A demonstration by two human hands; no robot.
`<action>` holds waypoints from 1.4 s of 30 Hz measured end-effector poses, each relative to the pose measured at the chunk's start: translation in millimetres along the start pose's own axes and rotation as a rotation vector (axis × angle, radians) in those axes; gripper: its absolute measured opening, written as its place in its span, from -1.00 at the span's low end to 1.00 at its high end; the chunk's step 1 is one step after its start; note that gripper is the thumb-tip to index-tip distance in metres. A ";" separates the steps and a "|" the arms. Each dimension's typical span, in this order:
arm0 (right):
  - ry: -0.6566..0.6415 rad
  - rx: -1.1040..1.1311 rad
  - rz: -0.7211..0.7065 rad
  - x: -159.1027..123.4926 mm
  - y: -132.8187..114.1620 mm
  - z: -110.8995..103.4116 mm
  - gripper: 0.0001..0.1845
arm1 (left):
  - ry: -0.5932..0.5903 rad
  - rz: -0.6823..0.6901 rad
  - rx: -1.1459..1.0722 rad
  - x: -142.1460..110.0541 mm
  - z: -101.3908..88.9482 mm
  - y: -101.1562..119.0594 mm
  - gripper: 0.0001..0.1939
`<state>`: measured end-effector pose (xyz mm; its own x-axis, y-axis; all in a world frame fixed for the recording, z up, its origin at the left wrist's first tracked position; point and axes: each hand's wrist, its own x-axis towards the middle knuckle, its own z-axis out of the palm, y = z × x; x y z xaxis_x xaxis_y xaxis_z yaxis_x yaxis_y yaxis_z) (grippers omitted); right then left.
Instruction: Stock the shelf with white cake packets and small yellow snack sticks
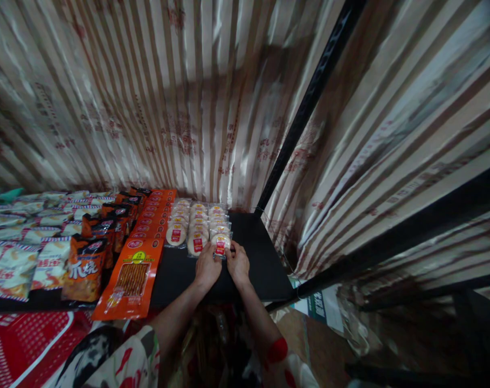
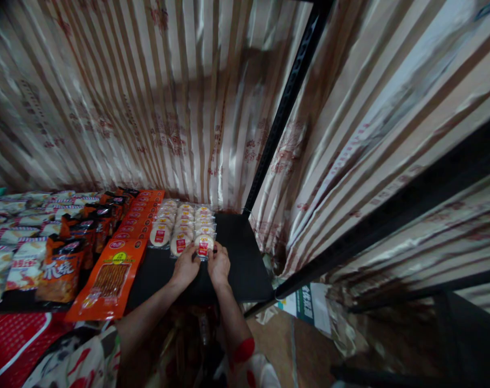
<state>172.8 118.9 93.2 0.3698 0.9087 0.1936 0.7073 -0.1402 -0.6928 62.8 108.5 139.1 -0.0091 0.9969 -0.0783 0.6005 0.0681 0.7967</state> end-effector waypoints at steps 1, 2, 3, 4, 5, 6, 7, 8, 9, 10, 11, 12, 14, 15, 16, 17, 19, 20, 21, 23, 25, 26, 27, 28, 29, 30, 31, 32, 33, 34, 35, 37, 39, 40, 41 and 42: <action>-0.001 0.001 -0.001 0.4 0.5 0.8 -0.67 | -0.002 0.003 0.005 0.2 0.2 -0.2 -0.58; -0.002 0.001 -0.003 0.6 0.8 1.5 -0.66 | -0.004 0.006 0.012 0.4 0.4 -0.3 -0.58; -0.002 0.000 -0.004 0.8 1.0 1.9 -0.66 | -0.008 0.008 0.020 0.5 0.5 -0.4 -0.58; -0.002 -0.001 -0.006 0.8 1.1 2.2 -0.66 | -0.013 0.009 0.026 0.5 0.4 -0.5 -0.58; -0.004 -0.002 -0.008 0.7 0.9 2.3 -0.65 | -0.018 0.011 0.029 0.3 0.3 -0.4 -0.57; -0.006 -0.002 -0.011 0.6 0.6 2.3 -0.65 | -0.022 0.013 0.029 0.1 0.0 -0.2 -0.57; -0.006 -0.001 -0.012 0.4 0.2 2.1 -0.64 | -0.024 0.014 0.027 -0.2 -0.3 0.1 -0.57; -0.004 0.002 -0.013 0.3 -0.4 1.9 -0.63 | -0.024 0.014 0.024 -0.5 -0.5 0.4 -0.57; 0.000 0.007 -0.015 0.1 -1.0 1.6 -0.63 | -0.022 0.014 0.021 -0.8 -0.7 0.6 -0.57; 0.003 0.012 -0.017 0.0 -1.6 1.4 -0.62 | -0.019 0.015 0.019 -1.1 -0.9 0.8 -0.57; 0.005 0.016 -0.017 0.0 -2.2 1.2 -0.62 | -0.017 0.017 0.016 -1.2 -0.9 0.8 -0.57; 0.004 0.016 -0.014 0.0 -2.7 1.1 -0.61 | -0.016 0.017 0.013 -1.3 -0.8 0.7 -0.57; -0.004 0.006 -0.005 0.1 -3.2 1.1 -0.61 | -0.019 0.017 0.006 -1.4 -0.4 0.2 -0.56; -0.009 0.000 -0.002 0.1 -3.2 1.2 -0.60 | -0.023 0.015 0.005 -1.3 -0.2 -0.2 -0.56; -0.013 -0.005 -0.001 0.1 -3.0 1.4 -0.60 | -0.026 0.016 0.004 -1.3 0.2 -0.7 -0.56; -0.016 -0.004 -0.003 0.0 -2.4 1.8 -0.60 | -0.029 0.020 0.004 -1.4 0.6 -1.2 -0.56; -0.014 0.015 -0.011 -0.6 -0.3 2.8 -0.59 | -0.023 0.032 0.002 -1.7 1.3 -2.4 -0.56; -0.002 0.033 -0.017 -1.1 1.1 3.6 -0.58 | -0.017 0.036 0.002 -2.0 1.5 -2.8 -0.56; 0.019 0.055 -0.027 -1.8 2.8 4.5 -0.57 | -0.012 0.040 0.003 -2.4 1.6 -3.2 -0.55; 0.079 0.103 -0.055 -3.8 6.1 6.4 -0.56 | -0.006 0.045 0.008 -3.9 1.3 -3.7 -0.55; 0.133 0.145 -0.083 -6.5 8.8 7.9 -0.56 | -0.007 0.050 0.021 -6.5 0.0 -4.3 -0.56; 0.151 0.161 -0.095 -8.2 9.7 8.4 -0.56 | -0.004 0.054 0.030 -8.3 -1.0 -4.9 -0.57; 0.162 0.175 -0.105 -10.2 10.2 8.8 -0.56 | 0.004 0.060 0.040 -10.3 -2.1 -5.9 -0.58; 0.166 0.188 -0.115 -12.4 10.5 9.0 -0.57 | 0.019 0.065 0.053 -12.4 -3.5 -7.3 -0.59; 0.167 0.201 -0.124 -14.9 10.6 9.2 -0.57 | 0.041 0.070 0.067 -14.7 -5.0 -9.3 -0.59; 0.168 0.212 -0.131 -17.6 10.6 9.5 -0.58 | 0.073 0.072 0.084 -16.8 -6.5 -11.9 -0.60; 0.167 0.217 -0.140 -20.2 10.6 10.0 -0.59 | 0.114 0.071 0.103 -18.6 -7.9 -15.0 -0.60; 0.167 0.213 -0.150 -22.7 10.7 10.6 -0.60 | 0.159 0.064 0.123 -20.0 -9.3 -18.6 -0.59; 0.167 0.201 -0.158 -24.8 10.9 11.4 -0.60 | 0.205 0.056 0.143 -20.9 -10.4 -22.7 -0.58; 0.168 0.184 -0.166 -26.6 11.2 12.4 -0.60 | 0.250 0.046 0.161 -21.1 -11.2 -27.0 -0.56; 0.168 0.165 -0.175 -27.9 11.5 13.5 -0.60 | 0.289 0.037 0.176 -20.6 -11.6 -31.5 -0.55; 0.161 0.136 -0.186 -29.0 12.1 15.5 -0.60 | 0.345 0.023 0.192 -17.6 -11.2 -40.1 -0.55; 0.158 0.118 -0.187 -29.0 12.2 16.7 -0.60 | 0.364 0.023 0.192 -12.7 -9.2 -47.0 -0.56; 0.157 0.110 -0.185 -28.8 12.1 16.9 -0.60 | 0.363 0.028 0.188 -9.8 -7.8 -49.6 -0.56; 0.156 0.101 -0.182 -28.6 11.9 16.8 -0.60 | 0.360 0.036 0.184 -7.0 -6.2 -51.5 -0.57; 0.156 0.093 -0.180 -28.4 11.6 16.5 -0.61 | 0.360 0.046 0.181 -4.2 -4.5 -52.8 -0.57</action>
<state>160.5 98.0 68.3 0.3365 0.8432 0.4192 0.7142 0.0615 -0.6972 27.5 100.9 100.1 -0.2393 0.9512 0.1951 0.7376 0.0474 0.6736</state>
